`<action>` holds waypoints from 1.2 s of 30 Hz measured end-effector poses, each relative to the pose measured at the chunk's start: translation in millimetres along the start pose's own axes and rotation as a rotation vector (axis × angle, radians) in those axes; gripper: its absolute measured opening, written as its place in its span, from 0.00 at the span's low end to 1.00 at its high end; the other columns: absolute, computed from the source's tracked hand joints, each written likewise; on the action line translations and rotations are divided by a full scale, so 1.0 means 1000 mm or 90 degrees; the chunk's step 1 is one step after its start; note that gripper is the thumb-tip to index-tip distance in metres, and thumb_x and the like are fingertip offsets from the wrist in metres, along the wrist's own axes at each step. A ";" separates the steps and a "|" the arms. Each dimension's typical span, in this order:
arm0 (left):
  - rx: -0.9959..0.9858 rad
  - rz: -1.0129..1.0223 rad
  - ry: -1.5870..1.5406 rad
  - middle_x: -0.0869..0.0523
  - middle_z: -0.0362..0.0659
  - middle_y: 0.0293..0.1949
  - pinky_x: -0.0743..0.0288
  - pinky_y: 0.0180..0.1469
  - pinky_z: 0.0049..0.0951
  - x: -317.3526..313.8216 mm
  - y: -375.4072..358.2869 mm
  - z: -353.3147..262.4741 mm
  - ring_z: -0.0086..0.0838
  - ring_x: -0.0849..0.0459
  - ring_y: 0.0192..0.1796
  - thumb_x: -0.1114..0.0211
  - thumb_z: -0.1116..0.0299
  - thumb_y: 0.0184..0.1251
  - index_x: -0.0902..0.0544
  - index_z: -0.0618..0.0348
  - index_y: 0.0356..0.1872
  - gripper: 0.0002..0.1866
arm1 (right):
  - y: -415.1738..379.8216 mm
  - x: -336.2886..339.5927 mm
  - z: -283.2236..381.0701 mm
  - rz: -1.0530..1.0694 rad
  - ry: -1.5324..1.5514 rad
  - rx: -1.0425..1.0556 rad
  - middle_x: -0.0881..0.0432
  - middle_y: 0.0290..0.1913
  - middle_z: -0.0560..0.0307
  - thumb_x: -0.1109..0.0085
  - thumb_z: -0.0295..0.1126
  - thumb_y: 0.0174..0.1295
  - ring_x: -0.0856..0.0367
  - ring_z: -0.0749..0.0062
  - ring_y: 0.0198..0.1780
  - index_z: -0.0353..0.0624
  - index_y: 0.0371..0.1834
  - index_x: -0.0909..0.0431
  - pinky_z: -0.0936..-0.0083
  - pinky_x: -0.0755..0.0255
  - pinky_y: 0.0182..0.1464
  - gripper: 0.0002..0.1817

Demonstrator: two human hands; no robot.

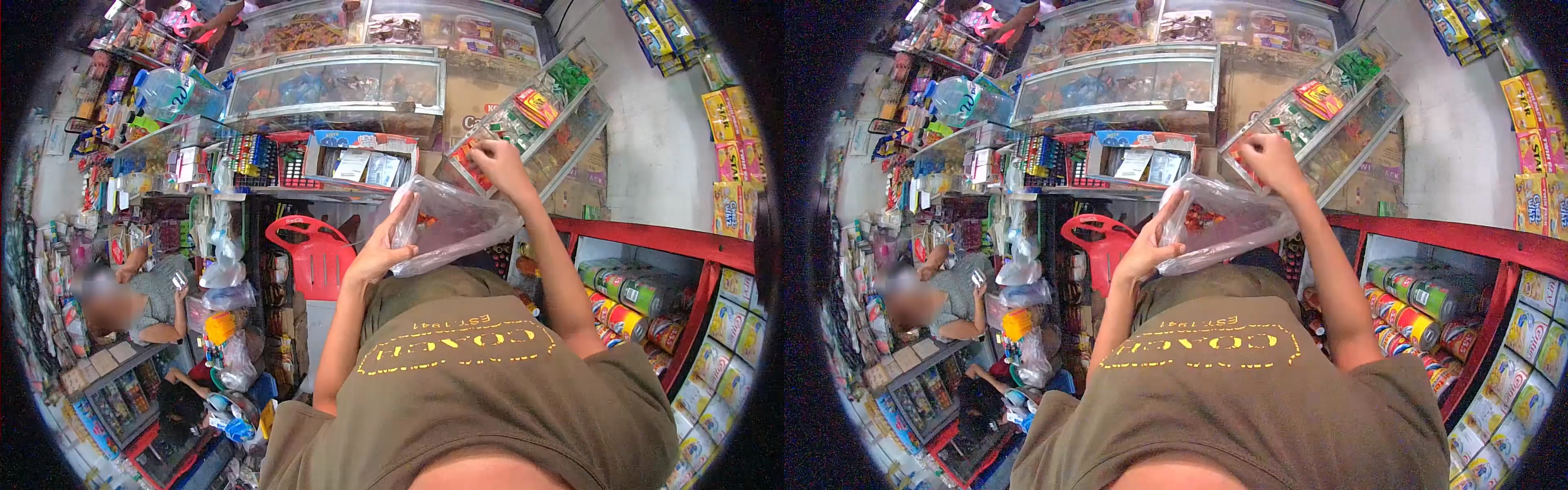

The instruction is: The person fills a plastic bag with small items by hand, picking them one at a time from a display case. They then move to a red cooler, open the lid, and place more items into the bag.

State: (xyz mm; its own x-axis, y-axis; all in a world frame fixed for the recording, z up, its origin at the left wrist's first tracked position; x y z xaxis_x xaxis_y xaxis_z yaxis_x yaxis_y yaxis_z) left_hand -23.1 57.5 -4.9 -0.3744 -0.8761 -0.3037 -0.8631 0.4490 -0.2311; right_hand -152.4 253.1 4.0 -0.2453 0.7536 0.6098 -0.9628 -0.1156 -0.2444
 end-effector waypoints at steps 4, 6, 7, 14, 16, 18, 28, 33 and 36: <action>0.005 0.007 -0.014 0.45 0.43 0.74 0.58 0.72 0.26 -0.005 0.000 0.001 0.29 0.51 0.75 0.37 0.79 0.41 0.48 0.56 0.74 0.51 | 0.037 -0.044 -0.049 -0.020 -0.306 0.123 0.20 0.44 0.34 0.48 0.30 0.53 0.22 0.43 0.48 0.30 0.51 0.27 0.61 0.29 0.54 0.22; 0.002 0.003 -0.017 0.46 0.45 0.74 0.60 0.72 0.27 -0.002 -0.002 0.002 0.30 0.52 0.75 0.37 0.78 0.41 0.48 0.57 0.73 0.51 | 0.050 -0.051 -0.059 0.030 -0.326 0.089 0.22 0.48 0.34 0.48 0.30 0.53 0.24 0.42 0.52 0.31 0.52 0.29 0.59 0.31 0.56 0.22; 0.001 0.000 -0.020 0.46 0.45 0.74 0.60 0.72 0.27 0.001 -0.003 0.007 0.30 0.52 0.75 0.37 0.78 0.41 0.48 0.57 0.73 0.51 | 0.047 -0.052 -0.054 0.076 -0.347 0.045 0.24 0.51 0.34 0.49 0.30 0.53 0.26 0.42 0.55 0.33 0.54 0.30 0.57 0.34 0.59 0.23; -0.017 -0.012 -0.041 0.45 0.46 0.74 0.60 0.73 0.27 0.007 -0.007 0.018 0.30 0.51 0.75 0.36 0.77 0.40 0.48 0.59 0.73 0.51 | 0.028 -0.052 -0.041 0.021 -0.369 0.252 0.24 0.51 0.36 0.49 0.29 0.57 0.23 0.43 0.51 0.33 0.46 0.25 0.58 0.29 0.54 0.15; -0.013 -0.009 -0.047 0.45 0.46 0.74 0.60 0.73 0.27 0.007 -0.008 0.019 0.30 0.51 0.75 0.37 0.78 0.40 0.47 0.59 0.73 0.50 | 0.024 -0.048 -0.019 -0.013 -0.372 0.342 0.24 0.51 0.37 0.50 0.28 0.58 0.23 0.42 0.50 0.33 0.46 0.25 0.57 0.29 0.53 0.14; -0.008 0.000 -0.028 0.44 0.44 0.73 0.60 0.73 0.28 0.004 -0.006 0.020 0.29 0.51 0.75 0.38 0.79 0.41 0.47 0.58 0.73 0.50 | 0.045 -0.064 -0.054 0.242 -0.394 0.088 0.27 0.56 0.38 0.52 0.26 0.59 0.26 0.44 0.55 0.34 0.46 0.25 0.59 0.31 0.56 0.13; -0.025 0.003 -0.039 0.44 0.43 0.73 0.60 0.73 0.28 0.001 -0.011 0.021 0.29 0.50 0.75 0.37 0.77 0.42 0.47 0.58 0.73 0.49 | 0.039 -0.041 -0.036 0.060 -0.270 0.135 0.21 0.39 0.33 0.53 0.21 0.49 0.22 0.40 0.45 0.33 0.41 0.22 0.55 0.29 0.51 0.16; -0.029 -0.011 -0.044 0.44 0.45 0.73 0.61 0.73 0.28 0.004 -0.012 0.021 0.30 0.50 0.75 0.35 0.74 0.41 0.47 0.60 0.73 0.50 | 0.036 -0.041 -0.049 -0.092 -0.309 0.105 0.27 0.55 0.35 0.53 0.21 0.54 0.26 0.40 0.55 0.33 0.48 0.26 0.57 0.30 0.57 0.17; -0.031 -0.010 -0.048 0.44 0.46 0.73 0.61 0.73 0.28 0.005 -0.012 0.022 0.31 0.50 0.75 0.34 0.73 0.42 0.47 0.61 0.73 0.50 | 0.037 -0.054 -0.052 0.037 -0.314 0.105 0.31 0.58 0.35 0.54 0.22 0.56 0.27 0.41 0.56 0.32 0.50 0.28 0.57 0.32 0.58 0.17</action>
State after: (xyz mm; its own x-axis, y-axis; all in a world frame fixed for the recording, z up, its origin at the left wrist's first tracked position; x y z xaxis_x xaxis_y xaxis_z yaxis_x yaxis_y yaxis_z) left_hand -6.7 51.6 -24.2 -0.3349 -0.8666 -0.3699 -0.8850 0.4240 -0.1922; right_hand -169.1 242.0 -77.4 -0.2846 0.3540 0.8909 -0.9415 -0.2780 -0.1903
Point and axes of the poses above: each hand's wrist, its own y-axis towards the middle knuckle, its own x-axis out of the back of the hand, z = x × y, the point moved 10 cm from there along y, towards the middle knuckle
